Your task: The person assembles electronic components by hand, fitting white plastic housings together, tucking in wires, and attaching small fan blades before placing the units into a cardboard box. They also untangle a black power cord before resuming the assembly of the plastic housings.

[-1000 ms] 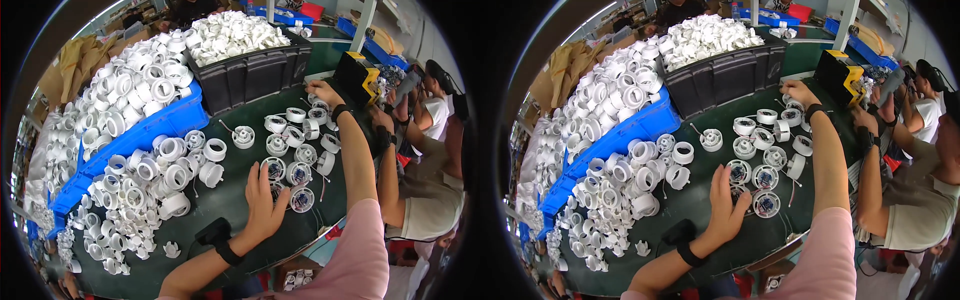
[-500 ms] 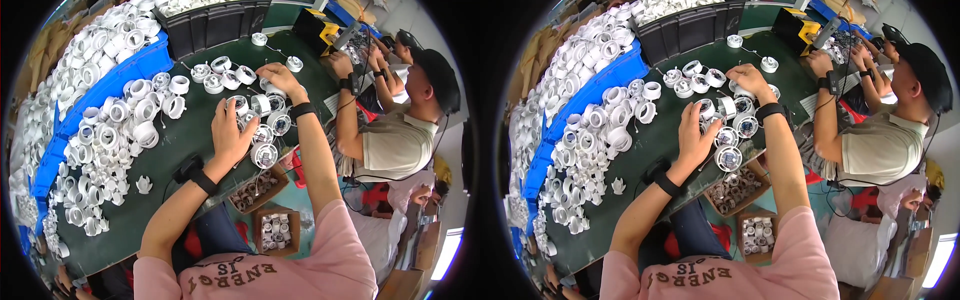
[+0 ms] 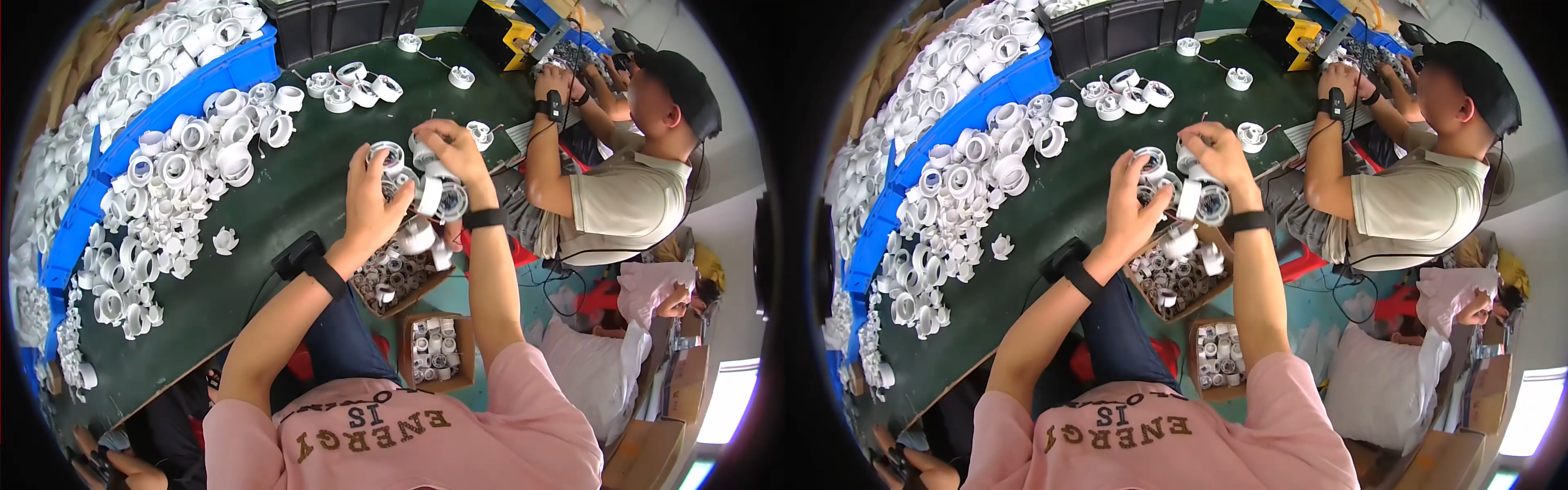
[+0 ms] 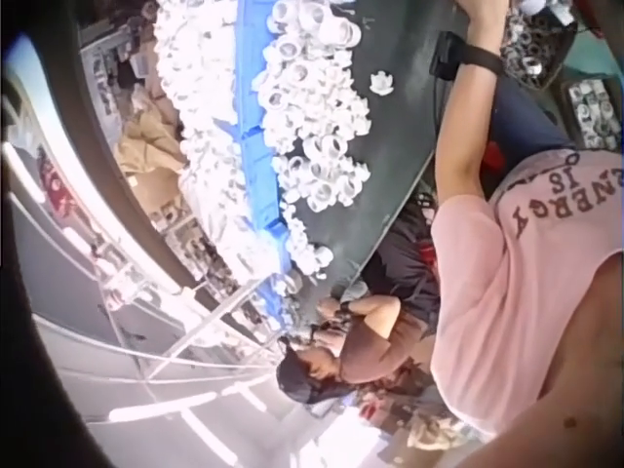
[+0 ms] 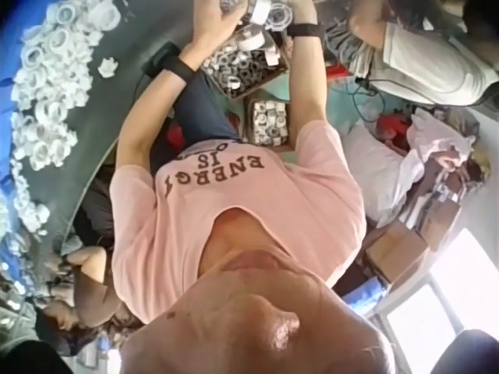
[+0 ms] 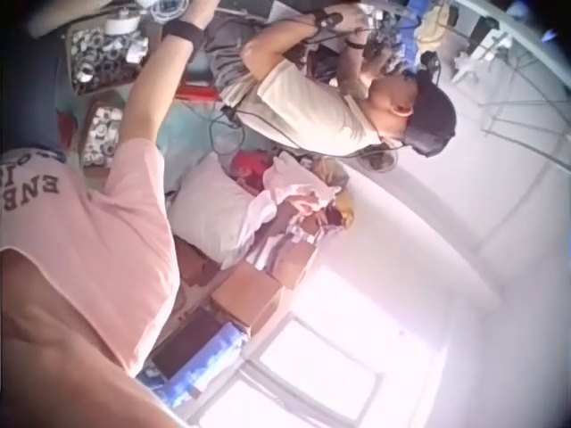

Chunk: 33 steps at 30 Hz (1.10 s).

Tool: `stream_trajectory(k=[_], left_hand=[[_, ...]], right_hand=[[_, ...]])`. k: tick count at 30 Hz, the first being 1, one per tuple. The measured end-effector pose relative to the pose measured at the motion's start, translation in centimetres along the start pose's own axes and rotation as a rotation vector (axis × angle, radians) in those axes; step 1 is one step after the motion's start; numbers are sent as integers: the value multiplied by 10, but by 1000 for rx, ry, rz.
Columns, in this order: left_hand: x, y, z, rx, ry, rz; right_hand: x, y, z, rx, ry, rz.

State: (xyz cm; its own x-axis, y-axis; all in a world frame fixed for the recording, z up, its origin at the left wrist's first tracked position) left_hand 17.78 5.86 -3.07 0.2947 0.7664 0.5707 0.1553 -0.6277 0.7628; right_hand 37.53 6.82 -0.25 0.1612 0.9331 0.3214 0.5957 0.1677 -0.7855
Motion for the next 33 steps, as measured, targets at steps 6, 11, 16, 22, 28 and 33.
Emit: stream_trajectory(k=[6,11,16,22,28,33], left_hand=[[-19,15,0,-23,-73,28],[-39,37,2,-145,-177,105],[-52,49,-7,13,-293,225],[-28,43,-12,8,-223,175],[39,-14,-18,217,-25,47],[97,-53,-11,432,86,-28]], right_hand=[[-54,-28,6,147,154,-7],[-100,-37,8,56,250,-78],[-116,-29,4,92,335,-226],[-43,21,-44,-423,578,-219],[-17,49,-35,-439,250,-27],[-71,-17,-15,-447,146,-170]])
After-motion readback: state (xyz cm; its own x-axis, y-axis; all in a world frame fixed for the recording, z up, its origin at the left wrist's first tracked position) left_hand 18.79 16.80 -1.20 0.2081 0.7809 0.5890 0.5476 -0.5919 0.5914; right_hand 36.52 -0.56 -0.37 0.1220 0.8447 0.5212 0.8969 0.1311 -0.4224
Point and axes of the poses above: each hand's wrist, its own x-axis towards the middle knuckle, its own z-axis out of the palm, y = z × x, the point moved 1 cm from there along x, towards the middle knuckle
